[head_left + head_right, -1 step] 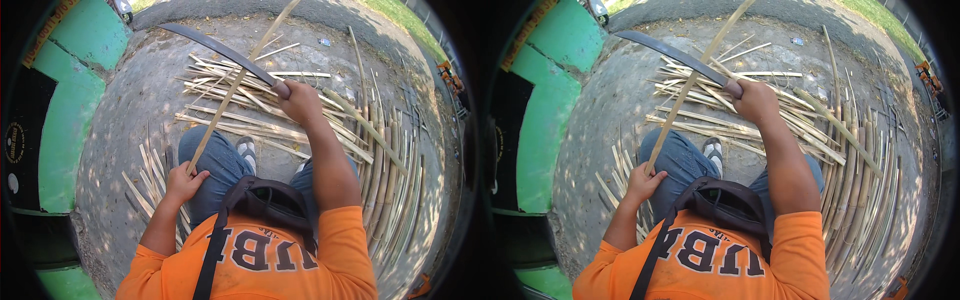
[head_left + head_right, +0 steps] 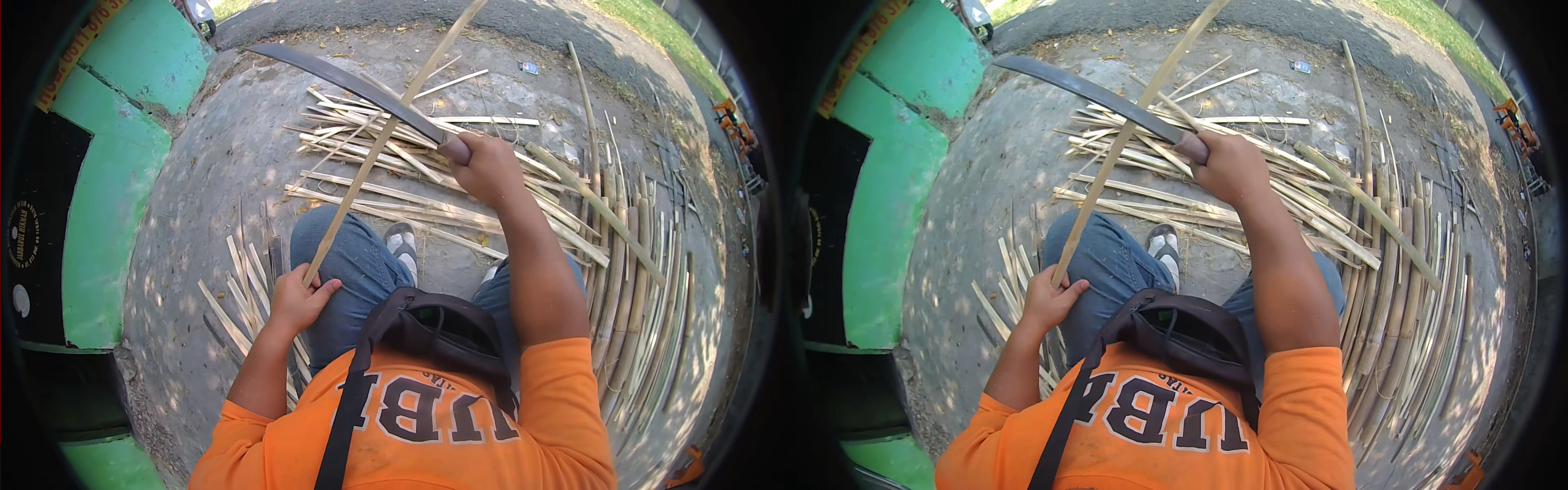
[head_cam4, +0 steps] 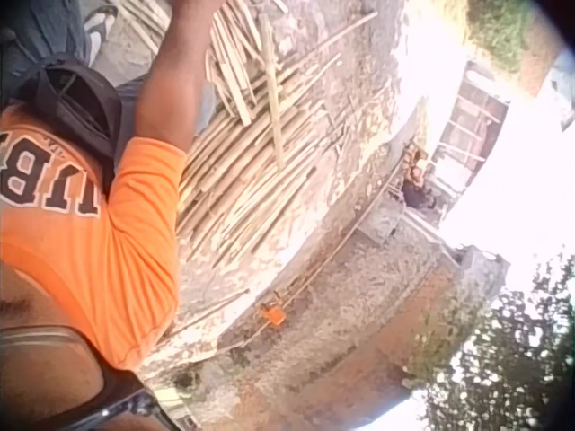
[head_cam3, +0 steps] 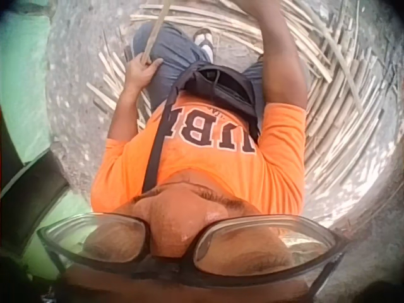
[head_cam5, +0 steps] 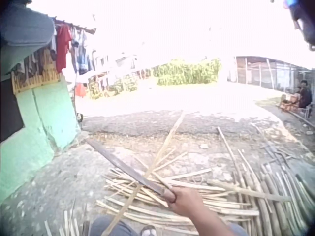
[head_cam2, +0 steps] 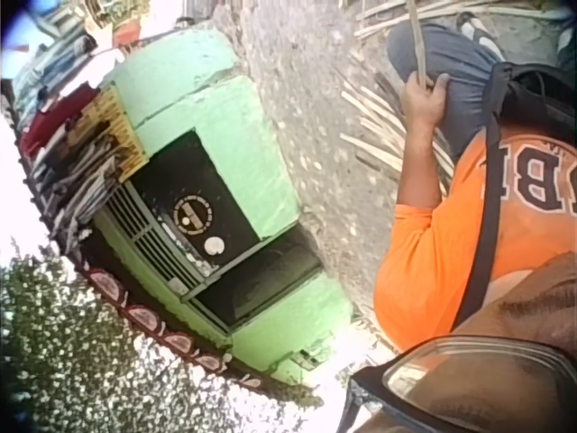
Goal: The person thins bamboo strips by hand using a large blade, drawing the blade along the length of each strip while holding them against their leg.
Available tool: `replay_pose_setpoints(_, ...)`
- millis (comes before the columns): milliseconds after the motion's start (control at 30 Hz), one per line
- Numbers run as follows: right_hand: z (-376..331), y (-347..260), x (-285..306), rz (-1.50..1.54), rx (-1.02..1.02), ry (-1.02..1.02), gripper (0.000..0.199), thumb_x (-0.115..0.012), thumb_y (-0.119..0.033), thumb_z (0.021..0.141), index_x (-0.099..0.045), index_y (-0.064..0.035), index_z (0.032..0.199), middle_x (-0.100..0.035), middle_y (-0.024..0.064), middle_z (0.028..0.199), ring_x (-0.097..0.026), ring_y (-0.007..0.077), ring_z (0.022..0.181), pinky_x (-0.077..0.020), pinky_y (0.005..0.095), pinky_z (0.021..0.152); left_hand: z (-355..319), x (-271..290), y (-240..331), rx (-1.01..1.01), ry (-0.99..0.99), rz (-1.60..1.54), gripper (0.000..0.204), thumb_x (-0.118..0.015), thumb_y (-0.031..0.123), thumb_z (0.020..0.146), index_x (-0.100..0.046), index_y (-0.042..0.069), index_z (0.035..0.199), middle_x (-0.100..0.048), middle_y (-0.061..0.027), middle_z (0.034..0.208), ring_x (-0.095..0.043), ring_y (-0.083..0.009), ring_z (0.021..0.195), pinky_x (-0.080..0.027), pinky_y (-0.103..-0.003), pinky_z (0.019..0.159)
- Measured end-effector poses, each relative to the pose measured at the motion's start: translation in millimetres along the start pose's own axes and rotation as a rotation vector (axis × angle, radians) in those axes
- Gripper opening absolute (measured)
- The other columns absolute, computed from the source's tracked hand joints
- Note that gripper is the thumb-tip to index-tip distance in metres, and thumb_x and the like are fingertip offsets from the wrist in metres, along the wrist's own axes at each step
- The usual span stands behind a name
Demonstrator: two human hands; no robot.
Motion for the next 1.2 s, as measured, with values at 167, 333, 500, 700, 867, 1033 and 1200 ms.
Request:
replay_pose_setpoints(167,-18.3,-57.5,-17.8,-0.059,0.374,-0.189,0.014,-0.075,-0.025,0.077,-0.073,-0.0148,0.087,-0.072,0.0127,0.081,-0.071,0.0386,0.082,-0.0549,0.0528,0.072,0.3,2.3,6.1,0.004,-0.010,0.006,0.051,-0.091,0.043,0.083,-0.059,0.004,0.077,-0.059,-0.0102,0.060,-0.056,-0.0259,0.055,-0.047,-0.038,0.057)
replay_pose_setpoints(333,-11.7,-43.2,-40.4,-0.035,0.375,-0.144,0.012,-0.076,-0.025,0.074,-0.069,-0.0157,0.080,-0.071,0.0104,0.074,-0.072,0.0369,0.077,-0.0553,0.0511,0.070,4.3,0.7,-1.2,0.013,-0.079,0.004,0.050,-0.091,0.043,0.083,-0.060,0.004,0.077,-0.060,-0.0102,0.061,-0.056,-0.0257,0.055,-0.048,-0.037,0.058)
replay_pose_setpoints(500,9.7,14.7,-24.6,0.024,0.035,0.006,0.018,-0.074,-0.029,0.088,-0.074,-0.0125,0.093,-0.073,0.0206,0.085,-0.070,0.0448,0.083,-0.0552,0.0545,0.073,2.9,-0.8,3.5,0.005,-0.044,0.003,0.050,-0.091,0.044,0.083,-0.062,0.003,0.078,-0.061,-0.0118,0.061,-0.059,-0.0294,0.056,-0.049,-0.039,0.058)
replay_pose_setpoints(700,2.7,4.2,-18.4,-0.017,0.104,0.038,0.015,-0.074,-0.026,0.084,-0.073,-0.0139,0.093,-0.073,0.0184,0.082,-0.071,0.0433,0.079,-0.0558,0.0548,0.071,1.4,2.3,12.8,0.000,-0.054,0.071,0.050,-0.091,0.044,0.083,-0.063,0.003,0.079,-0.062,-0.0122,0.062,-0.063,-0.0302,0.058,-0.050,-0.040,0.059)
replay_pose_setpoints(867,-20.0,-50.5,-49.7,-0.035,0.448,-0.115,0.017,-0.075,-0.025,0.075,-0.069,-0.0157,0.088,-0.073,0.0105,0.079,-0.072,0.0363,0.076,-0.0554,0.0503,0.071,2.7,1.3,8.9,0.019,-0.071,0.051,0.049,-0.090,0.044,0.083,-0.063,0.003,0.079,-0.063,-0.0122,0.062,-0.064,-0.0309,0.058,-0.050,-0.041,0.059)
replay_pose_setpoints(1033,-47.4,-91.4,-76.5,-0.132,0.617,-0.343,0.017,-0.076,-0.025,0.072,-0.069,-0.0153,0.085,-0.073,0.0076,0.078,-0.072,0.0330,0.077,-0.0539,0.0457,0.075,1.6,2.6,9.6,0.006,-0.058,0.056,0.049,-0.089,0.044,0.084,-0.064,0.003,0.079,-0.065,-0.0134,0.065,-0.065,-0.0335,0.061,-0.050,-0.041,0.060)
replay_pose_setpoints(1200,-34.3,-67.5,-63.6,-0.116,0.513,-0.269,0.016,-0.075,-0.022,0.072,-0.069,-0.0140,0.084,-0.072,0.0105,0.076,-0.072,0.0355,0.078,-0.0545,0.0485,0.075,1.9,1.6,8.1,-0.006,-0.063,0.063,0.050,-0.089,0.044,0.084,-0.063,0.003,0.079,-0.065,-0.0137,0.065,-0.065,-0.0337,0.061,-0.050,-0.041,0.060)
Point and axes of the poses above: each hand's wrist, its own z-axis towards the middle knuckle, its own x-axis out of the back of the hand, y = z × x, the point moved 10 cm from there along z, towards the middle knuckle
